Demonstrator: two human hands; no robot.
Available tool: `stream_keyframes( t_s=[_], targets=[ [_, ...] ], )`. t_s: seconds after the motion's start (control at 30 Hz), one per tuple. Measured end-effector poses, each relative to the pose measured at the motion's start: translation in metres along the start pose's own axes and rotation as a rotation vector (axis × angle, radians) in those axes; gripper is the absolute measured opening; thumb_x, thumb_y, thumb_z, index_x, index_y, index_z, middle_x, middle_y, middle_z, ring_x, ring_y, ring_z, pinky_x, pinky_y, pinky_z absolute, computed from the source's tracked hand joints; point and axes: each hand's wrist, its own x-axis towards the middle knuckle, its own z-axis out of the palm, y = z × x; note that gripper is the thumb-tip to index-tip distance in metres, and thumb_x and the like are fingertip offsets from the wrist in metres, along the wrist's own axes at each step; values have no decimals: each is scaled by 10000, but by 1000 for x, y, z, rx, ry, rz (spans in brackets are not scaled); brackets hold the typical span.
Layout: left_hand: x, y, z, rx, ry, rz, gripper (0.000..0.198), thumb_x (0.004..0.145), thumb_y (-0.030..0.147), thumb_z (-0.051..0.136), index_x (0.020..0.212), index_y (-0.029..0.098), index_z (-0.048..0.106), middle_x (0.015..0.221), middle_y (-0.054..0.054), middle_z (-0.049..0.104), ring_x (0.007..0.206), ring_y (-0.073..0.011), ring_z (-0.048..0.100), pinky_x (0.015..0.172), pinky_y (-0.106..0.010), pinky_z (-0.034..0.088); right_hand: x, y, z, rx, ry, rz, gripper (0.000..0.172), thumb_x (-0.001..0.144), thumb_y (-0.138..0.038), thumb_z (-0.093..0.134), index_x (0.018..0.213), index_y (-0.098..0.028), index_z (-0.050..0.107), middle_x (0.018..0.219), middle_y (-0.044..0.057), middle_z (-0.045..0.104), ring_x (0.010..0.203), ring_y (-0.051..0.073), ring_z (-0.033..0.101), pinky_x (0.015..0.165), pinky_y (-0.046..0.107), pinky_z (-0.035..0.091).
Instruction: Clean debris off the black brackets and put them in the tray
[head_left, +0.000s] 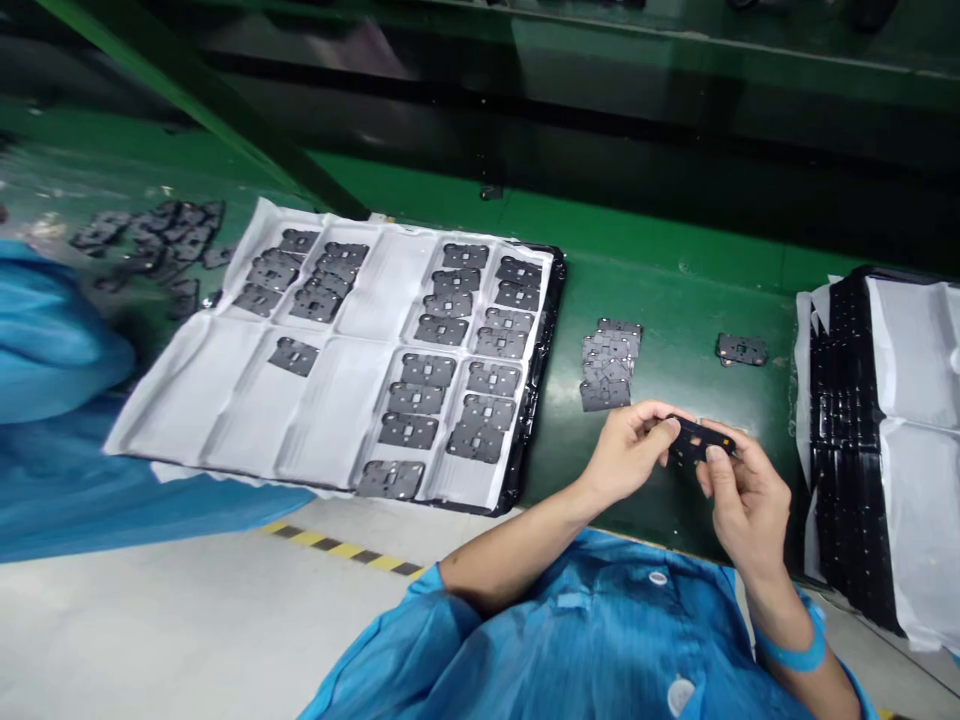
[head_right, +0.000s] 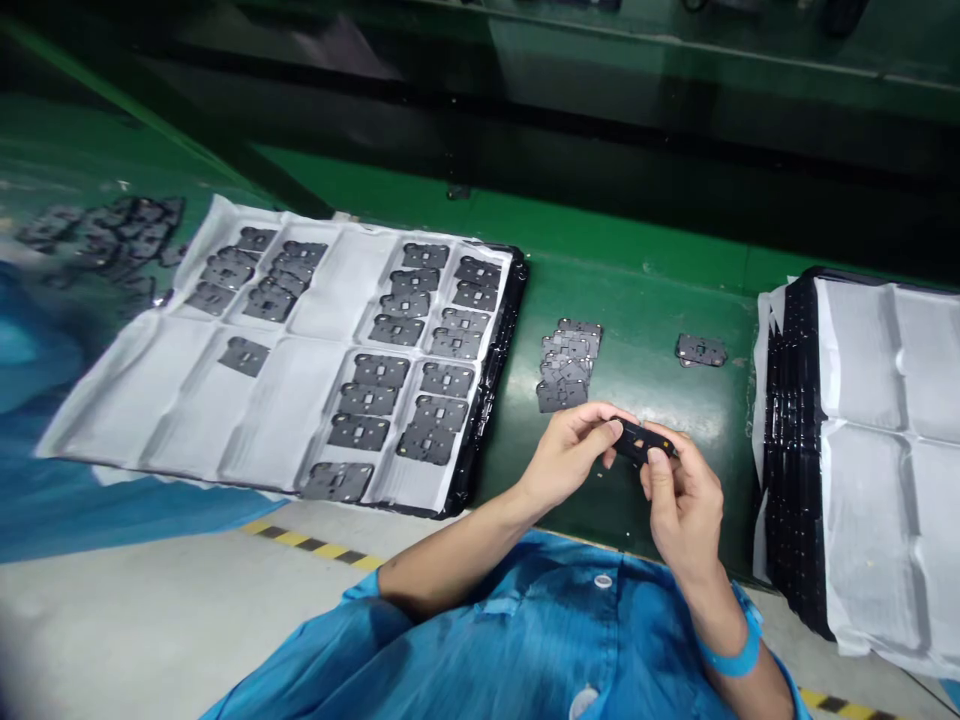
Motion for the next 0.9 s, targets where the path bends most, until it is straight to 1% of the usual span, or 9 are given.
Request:
stream_keyframes(
  t_s=[0.1,0.2,0.27,0.33,0.43,0.5,0.57,0.7,0.9],
  targets=[
    [1,-4,0,-43,18,-68,297,885,411,724,922,125,790,731,-5,674,505,-64,515,504,-210,394,1,0,-1,-34,-31,-10,243,1088,-348,624,1232,-209,762,870,28,706,551,103,571,541,253,510],
    [2,-7,2,-162,72,-129,240,826,365,747,866,130,774,733,-14,684,526,-69,509,486,-204,373,1,-2,-2,-32,-64,-4,271,1082,-366,623,1253,-206,759,857,25,706,557,112,581,560,263,522],
    [1,-8,3,-231,112,-139,226,801,356,760,841,133,765,761,-25,706,555,-70,509,497,-198,381,0,-3,-4,-19,-85,23,316,1076,-375,623,1314,-208,746,852,23,707,572,120,595,575,268,533],
    [-2,-7,4,-218,127,-119,244,808,372,769,854,132,768,766,-25,714,556,-64,500,507,-196,385,-1,-3,-4,-8,-85,59,346,1073,-369,616,1356,-210,736,792,5,681,575,123,594,571,261,523],
    [-9,-3,3,-91,91,-81,296,868,416,763,920,125,777,662,9,662,520,-62,491,508,-193,380,-1,-1,-3,40,-1,98,285,1055,-341,631,1264,-202,767,675,-32,609,518,109,547,507,233,463],
    [-14,-1,2,-25,42,-70,336,911,454,747,967,122,768,593,30,621,498,-69,500,495,-189,368,-1,1,-2,84,56,106,222,1033,-325,657,1162,-194,783,647,-41,592,471,93,513,456,217,417],
    [-16,0,0,-2,3,-64,382,938,503,733,993,125,751,567,37,612,475,-73,504,476,-187,356,0,1,0,114,79,99,183,1021,-312,673,1088,-191,792,646,-41,594,438,78,491,419,205,382],
    [-19,0,0,9,-20,-49,450,950,581,731,1004,134,733,561,40,610,458,-75,506,462,-187,346,1,1,2,134,97,66,159,1019,-291,683,1054,-196,805,640,-46,589,411,65,482,393,191,362],
    [-20,1,1,9,-10,-26,464,962,593,723,1009,132,728,562,44,601,466,-73,497,476,-193,356,1,0,3,104,104,24,194,1053,-336,655,1049,-203,796,713,-29,626,422,69,502,391,203,380]
  ],
)
